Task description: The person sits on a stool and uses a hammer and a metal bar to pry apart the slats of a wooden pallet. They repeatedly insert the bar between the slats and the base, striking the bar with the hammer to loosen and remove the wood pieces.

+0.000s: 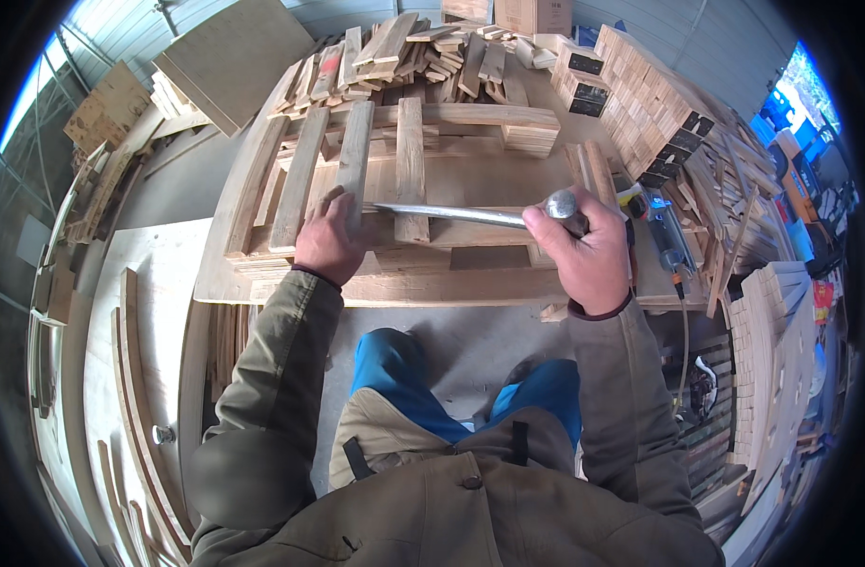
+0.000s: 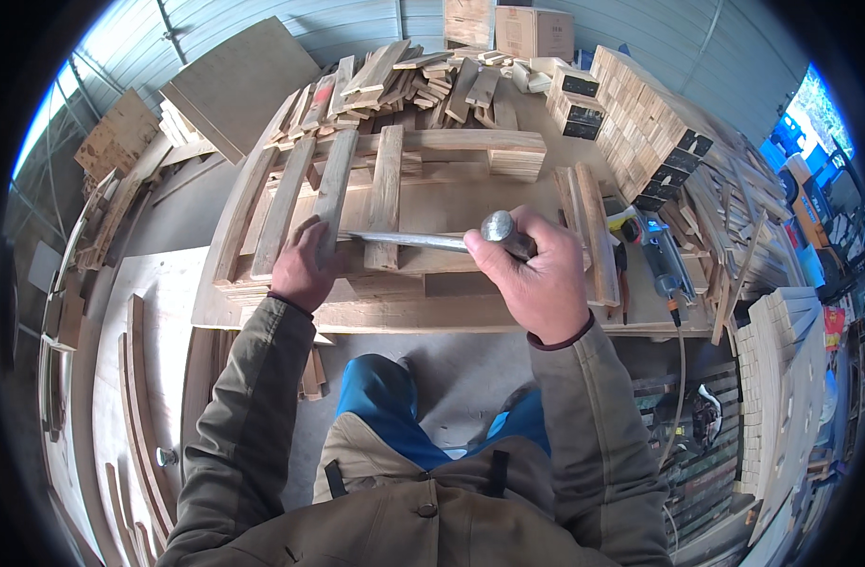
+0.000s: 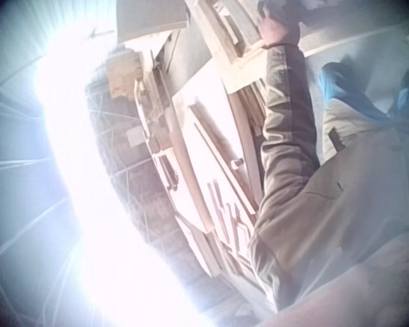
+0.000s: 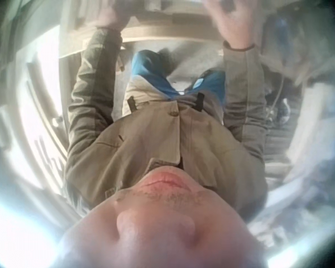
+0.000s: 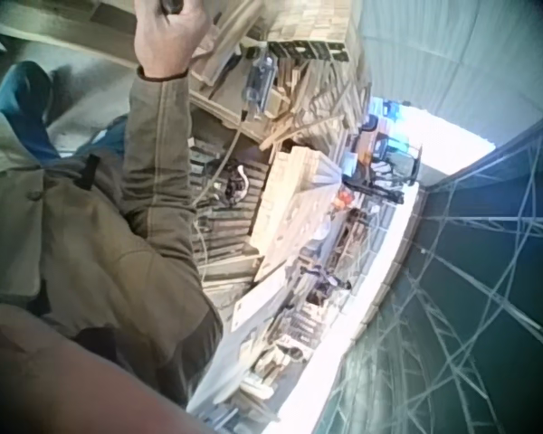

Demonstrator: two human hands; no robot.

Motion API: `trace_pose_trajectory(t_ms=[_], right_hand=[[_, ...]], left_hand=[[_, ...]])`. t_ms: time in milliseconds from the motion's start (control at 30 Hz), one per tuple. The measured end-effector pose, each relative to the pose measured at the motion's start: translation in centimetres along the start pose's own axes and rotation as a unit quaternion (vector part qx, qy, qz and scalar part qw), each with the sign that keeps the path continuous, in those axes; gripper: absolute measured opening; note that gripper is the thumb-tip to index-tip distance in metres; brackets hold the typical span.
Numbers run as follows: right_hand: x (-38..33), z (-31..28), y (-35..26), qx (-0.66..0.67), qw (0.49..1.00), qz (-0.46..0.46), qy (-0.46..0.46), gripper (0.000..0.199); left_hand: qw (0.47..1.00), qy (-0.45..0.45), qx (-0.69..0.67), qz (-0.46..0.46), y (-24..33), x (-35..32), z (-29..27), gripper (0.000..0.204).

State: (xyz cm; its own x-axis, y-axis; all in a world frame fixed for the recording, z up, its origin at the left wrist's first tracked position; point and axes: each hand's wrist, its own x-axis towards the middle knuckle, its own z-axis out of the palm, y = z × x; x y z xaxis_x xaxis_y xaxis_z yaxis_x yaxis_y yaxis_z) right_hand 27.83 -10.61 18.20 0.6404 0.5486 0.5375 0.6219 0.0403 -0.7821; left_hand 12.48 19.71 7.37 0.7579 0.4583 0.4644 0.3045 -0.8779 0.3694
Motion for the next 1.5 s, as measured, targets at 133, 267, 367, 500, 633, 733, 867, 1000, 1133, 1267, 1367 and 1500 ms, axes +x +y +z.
trace_pose_trajectory(t_ms=[133,267,367,500,633,733,867,1000,1133,1267,1367,1500], right_hand=[[0.9,-0.1,0.8,0.028,0.999,-0.007,0.019,0.021],[1.6,-0.7,2.1,0.026,0.999,-0.016,0.031,0.020],[1.0,-0.8,3.2,0.046,0.997,0.018,0.061,0.018],[-0.6,-0.5,4.0,0.045,0.995,0.029,0.090,0.018],[-0.4,-0.5,3.7,0.051,0.994,0.015,0.091,0.020],[1.5,-0.7,2.8,0.040,0.995,-0.030,0.083,0.019],[2.2,-1.4,1.2,0.007,0.996,-0.055,0.063,0.019],[1.8,-1.3,1.9,-0.038,0.996,-0.054,0.059,0.020],[0.4,0.0,3.7,0.045,0.993,0.025,0.107,0.020],[0.1,-0.3,4.0,-0.014,0.994,-0.061,0.095,0.023],[-0.2,-0.7,2.5,-0.019,0.995,-0.035,0.095,0.024],[0.5,-1.7,0.3,-0.082,0.986,-0.071,0.130,0.021]], left_hand=[[0.999,0.029,0.028,0.009,-0.5,-0.6,1.8,0.059],[0.999,0.029,0.037,0.015,-0.7,-0.6,1.9,0.056],[0.998,0.045,0.046,0.017,-0.6,-0.6,2.1,0.054],[0.997,0.058,0.050,0.025,-0.9,-0.7,2.5,0.052],[0.997,0.055,0.054,0.025,-1.1,-0.7,2.7,0.053],[0.996,0.060,0.052,0.026,-1.1,-0.7,2.7,0.053],[0.997,0.063,0.047,0.027,-1.0,-0.7,2.8,0.053],[0.996,0.072,0.047,0.034,-1.0,-0.7,3.0,0.050],[0.995,0.083,0.041,0.033,-1.0,-0.7,3.0,0.048],[0.995,0.081,0.049,0.034,-0.7,-0.5,2.8,0.047],[0.994,0.086,0.045,0.042,-0.5,-0.6,2.7,0.046],[0.994,0.094,0.037,0.034,-0.4,-0.7,2.5,0.045]])
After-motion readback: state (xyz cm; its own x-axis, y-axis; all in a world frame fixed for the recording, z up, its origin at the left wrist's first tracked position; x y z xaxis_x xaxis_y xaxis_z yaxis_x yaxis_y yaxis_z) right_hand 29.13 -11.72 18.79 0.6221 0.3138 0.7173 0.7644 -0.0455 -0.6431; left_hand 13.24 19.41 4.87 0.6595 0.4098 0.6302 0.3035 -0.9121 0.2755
